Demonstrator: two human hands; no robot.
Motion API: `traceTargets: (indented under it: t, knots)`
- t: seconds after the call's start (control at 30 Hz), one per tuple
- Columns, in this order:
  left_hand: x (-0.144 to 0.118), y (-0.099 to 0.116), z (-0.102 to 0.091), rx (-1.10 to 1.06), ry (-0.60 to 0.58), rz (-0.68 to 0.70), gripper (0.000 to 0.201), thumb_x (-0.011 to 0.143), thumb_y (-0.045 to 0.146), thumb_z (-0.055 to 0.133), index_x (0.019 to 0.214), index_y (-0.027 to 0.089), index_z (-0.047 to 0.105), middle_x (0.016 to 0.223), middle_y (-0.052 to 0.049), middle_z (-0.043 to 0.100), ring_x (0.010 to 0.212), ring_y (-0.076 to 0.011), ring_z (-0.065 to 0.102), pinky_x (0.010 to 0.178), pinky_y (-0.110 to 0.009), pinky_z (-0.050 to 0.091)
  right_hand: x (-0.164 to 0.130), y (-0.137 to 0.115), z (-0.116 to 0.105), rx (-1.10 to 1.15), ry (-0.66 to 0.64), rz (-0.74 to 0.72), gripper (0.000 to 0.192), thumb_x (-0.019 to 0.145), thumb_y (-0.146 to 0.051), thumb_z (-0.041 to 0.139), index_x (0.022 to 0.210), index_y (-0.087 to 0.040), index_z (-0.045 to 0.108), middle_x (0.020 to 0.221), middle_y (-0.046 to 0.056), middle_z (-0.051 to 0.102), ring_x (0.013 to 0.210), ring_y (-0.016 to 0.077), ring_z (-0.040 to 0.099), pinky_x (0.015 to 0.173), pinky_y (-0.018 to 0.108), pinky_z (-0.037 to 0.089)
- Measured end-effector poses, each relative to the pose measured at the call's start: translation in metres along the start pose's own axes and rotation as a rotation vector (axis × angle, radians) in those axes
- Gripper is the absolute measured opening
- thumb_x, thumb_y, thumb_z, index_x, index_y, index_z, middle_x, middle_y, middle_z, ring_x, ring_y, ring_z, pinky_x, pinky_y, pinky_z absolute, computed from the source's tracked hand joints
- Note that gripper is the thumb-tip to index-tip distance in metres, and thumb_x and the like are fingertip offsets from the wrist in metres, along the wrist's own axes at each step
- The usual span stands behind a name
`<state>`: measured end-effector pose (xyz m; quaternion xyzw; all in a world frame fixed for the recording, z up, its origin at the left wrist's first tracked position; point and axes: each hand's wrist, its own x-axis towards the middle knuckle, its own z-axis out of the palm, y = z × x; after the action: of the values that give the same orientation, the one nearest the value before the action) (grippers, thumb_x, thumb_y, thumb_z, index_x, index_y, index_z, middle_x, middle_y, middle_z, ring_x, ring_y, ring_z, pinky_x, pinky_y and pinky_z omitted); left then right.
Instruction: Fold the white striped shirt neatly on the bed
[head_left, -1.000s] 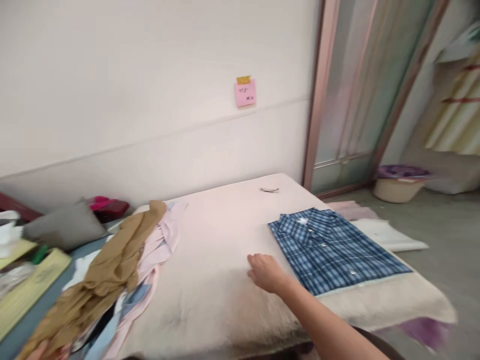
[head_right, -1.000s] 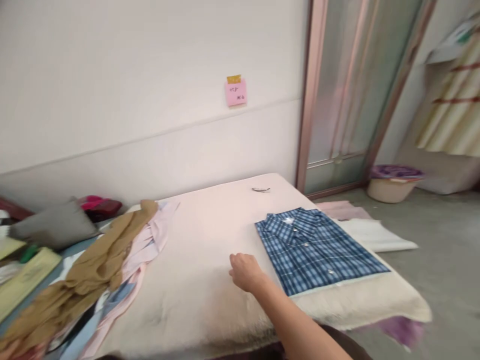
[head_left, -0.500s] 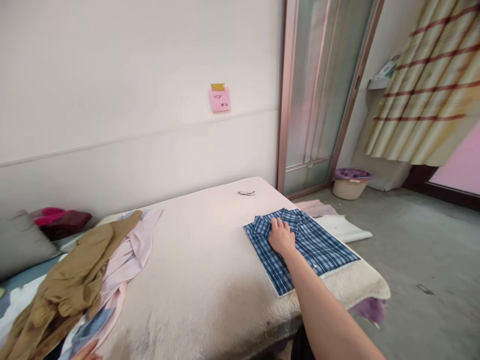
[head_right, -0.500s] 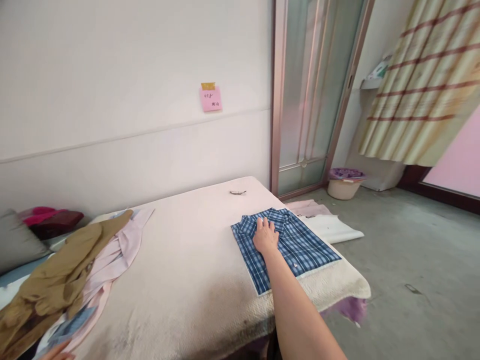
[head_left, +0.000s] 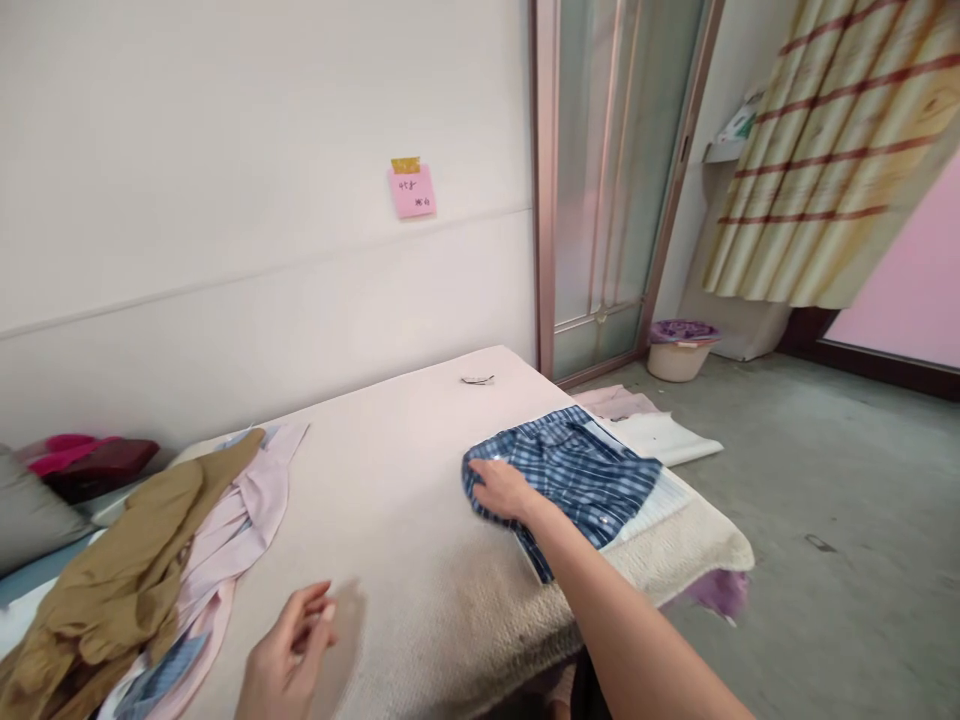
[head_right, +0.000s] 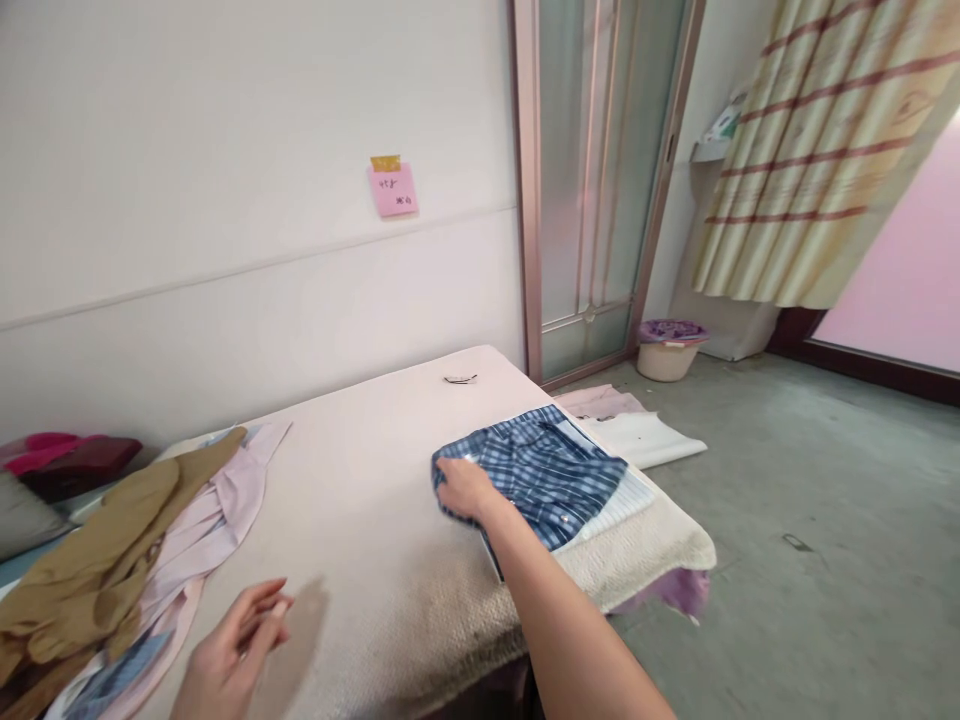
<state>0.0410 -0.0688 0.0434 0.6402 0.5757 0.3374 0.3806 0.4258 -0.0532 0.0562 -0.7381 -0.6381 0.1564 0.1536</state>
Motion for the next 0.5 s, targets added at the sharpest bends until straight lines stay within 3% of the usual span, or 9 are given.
traceTargets:
  t: [0.1,0.17,0.23,0.3,0.4,0.5]
  knots:
    - [0.025,0.041,0.033,-0.125,-0.123,-0.022,0.064,0.073,0.070,0.076,0.116,0.023,0.070,0.114,-0.010,0.075,0.099,-0.0274,0.073,0.087,-0.035,0.057,-0.023,-0.044,0.015,0.122,-0.083,-0.261,0.052,0.084,-0.019,0.056,0.135,-0.029,0.063,0.128,0.002,0.072,0.115,0.0198,0.066,0.093,0.026,0.046]
    - [0.039,0.058,0.055,-0.225,-0.247,-0.156,0.064,0.076,0.073,0.071,0.110,0.019,0.072,0.110,-0.012,0.076,0.099,-0.0268,0.072,0.083,-0.034,0.056,-0.039,-0.069,0.027,0.234,-0.140,-0.459,0.057,0.084,-0.016,0.053,0.139,-0.030,0.061,0.129,0.001,0.072,0.113,0.0186,0.067,0.095,0.026,0.047]
    - [0.048,0.062,0.076,-0.352,-0.379,-0.322,0.059,0.076,0.073,0.071,0.095,0.016,0.073,0.094,-0.011,0.077,0.087,-0.0250,0.072,0.076,-0.033,0.054,-0.052,-0.086,0.037,0.294,-0.190,-0.610,0.056,0.084,-0.014,0.051,0.136,-0.029,0.064,0.124,0.002,0.074,0.106,0.0194,0.069,0.093,0.028,0.048]
    - [0.050,0.053,0.095,-0.422,-0.453,-0.430,0.048,0.067,0.060,0.082,0.076,0.015,0.070,0.073,-0.008,0.073,0.070,-0.0232,0.069,0.068,-0.033,0.053,-0.060,-0.094,0.043,0.280,-0.219,-0.683,0.051,0.083,-0.013,0.053,0.129,-0.029,0.069,0.117,0.002,0.076,0.101,0.0203,0.070,0.090,0.028,0.049]
    - [0.054,0.044,0.108,-0.399,-0.415,-0.438,0.035,0.049,0.031,0.090,0.056,0.015,0.060,0.053,-0.004,0.062,0.050,-0.0189,0.060,0.056,-0.032,0.048,-0.061,-0.094,0.045,0.303,-0.224,-0.689,0.038,0.083,-0.017,0.058,0.117,-0.027,0.073,0.096,0.000,0.077,0.087,0.0195,0.071,0.081,0.027,0.049]
    - [0.083,0.076,0.087,-0.375,-0.239,-0.306,0.030,0.050,0.026,0.087,0.064,0.013,0.063,0.060,-0.005,0.066,0.054,-0.0195,0.061,0.056,-0.033,0.050,-0.052,-0.083,0.038,0.416,-0.024,-0.508,0.030,0.087,-0.028,0.062,0.116,-0.022,0.070,0.089,0.001,0.076,0.081,0.0190,0.069,0.076,0.026,0.048]
